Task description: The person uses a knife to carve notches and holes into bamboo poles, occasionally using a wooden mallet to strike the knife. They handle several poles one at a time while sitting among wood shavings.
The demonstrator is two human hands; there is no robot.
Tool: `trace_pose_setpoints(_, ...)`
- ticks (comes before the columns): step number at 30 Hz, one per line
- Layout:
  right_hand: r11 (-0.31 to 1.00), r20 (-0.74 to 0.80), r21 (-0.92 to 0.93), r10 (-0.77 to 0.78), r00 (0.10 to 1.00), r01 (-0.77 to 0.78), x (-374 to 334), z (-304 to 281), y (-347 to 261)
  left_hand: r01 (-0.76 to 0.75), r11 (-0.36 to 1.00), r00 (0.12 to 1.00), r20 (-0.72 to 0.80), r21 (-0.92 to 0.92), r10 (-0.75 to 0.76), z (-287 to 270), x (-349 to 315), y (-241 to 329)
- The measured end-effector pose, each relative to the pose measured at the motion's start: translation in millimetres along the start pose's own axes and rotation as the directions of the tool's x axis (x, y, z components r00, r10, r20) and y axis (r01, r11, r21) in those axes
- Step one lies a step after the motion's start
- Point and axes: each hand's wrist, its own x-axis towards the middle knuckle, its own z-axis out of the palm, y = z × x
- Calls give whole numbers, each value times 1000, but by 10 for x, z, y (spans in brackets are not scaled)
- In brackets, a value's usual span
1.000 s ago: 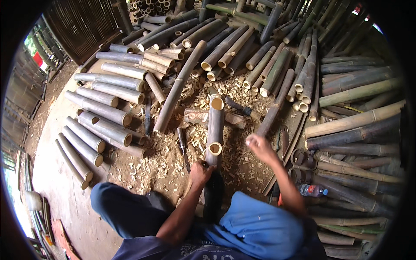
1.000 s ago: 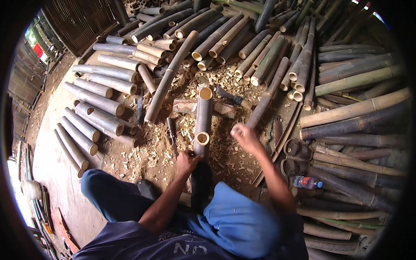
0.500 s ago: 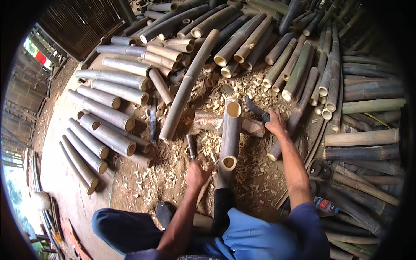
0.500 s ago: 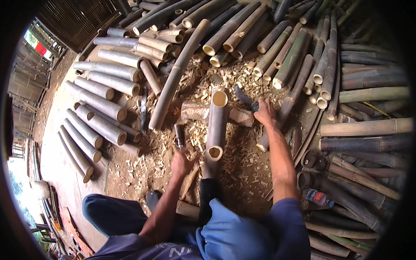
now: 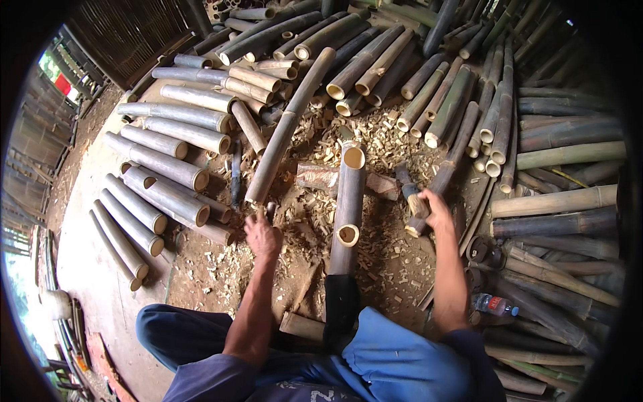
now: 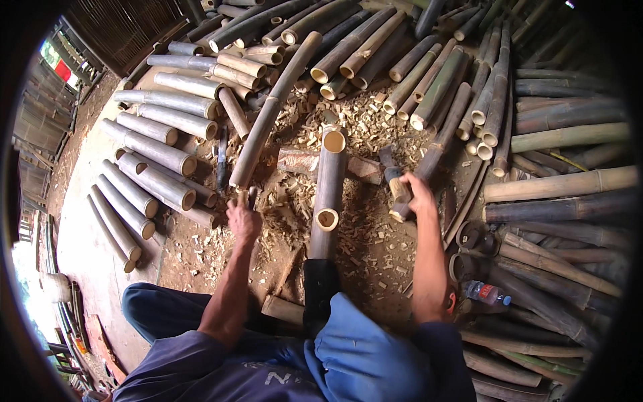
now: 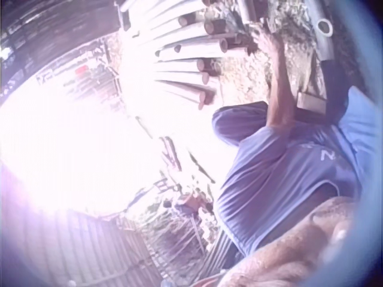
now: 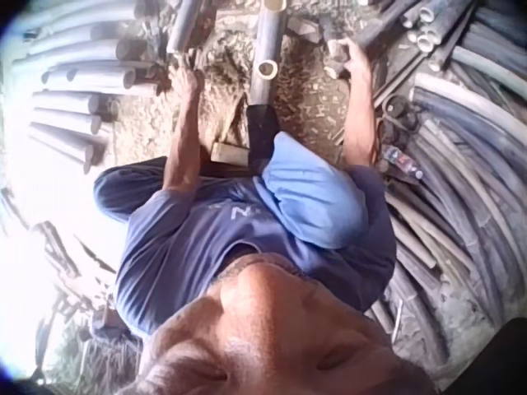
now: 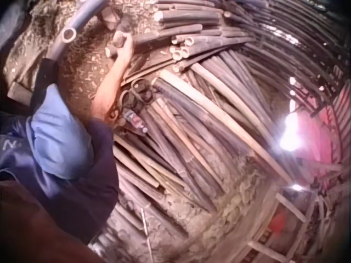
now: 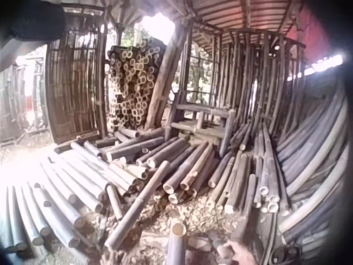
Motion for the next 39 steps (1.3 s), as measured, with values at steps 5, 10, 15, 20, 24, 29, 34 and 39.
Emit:
trace_pose_setpoints(5, 855, 335, 502, -335, 881, 134, -1158, 586, 514, 4, 960, 981, -184, -279, -58, -359, -139, -397)
trace_pose_setpoints(10, 938, 46, 325, -140, 989, 117, -1435, 861, 513, -421, 623, 905, -257, -659, 340, -496, -619, 416)
trace_pose_setpoints(15, 985, 221, 125, -143, 965, 118, -1573, 990, 899, -626, 338, 529, -63, -703, 846, -992, -1462, 1342)
trace_pose_setpoints(20, 931, 205, -327, -96, 974, 160, -1362, 968, 1391, -952, 119, 100, 79, -283, 992, -523, -1572, 1587)
trace_pose_setpoints(24, 786, 103, -596, -125, 987, 162, -1112, 1021, 1584, -927, 203, -63, 664, -316, 745, -369, -1220, 1744)
trace_pose_setpoints(29, 453, 21, -886, -169, 985, 96, -1009, 928, 1531, -828, 301, -182, 735, -473, 654, 220, -1015, 1825)
trace_pose_setpoints(34, 103, 98, -990, -30, 995, 101, -1112, 963, 920, -630, 399, -13, 523, -666, 852, 67, -816, 1747)
trace_pose_setpoints(39, -308, 443, -850, 18, 896, 426, -964, 1387, 137, -508, 401, 408, 197, -762, 891, -139, -686, 1642)
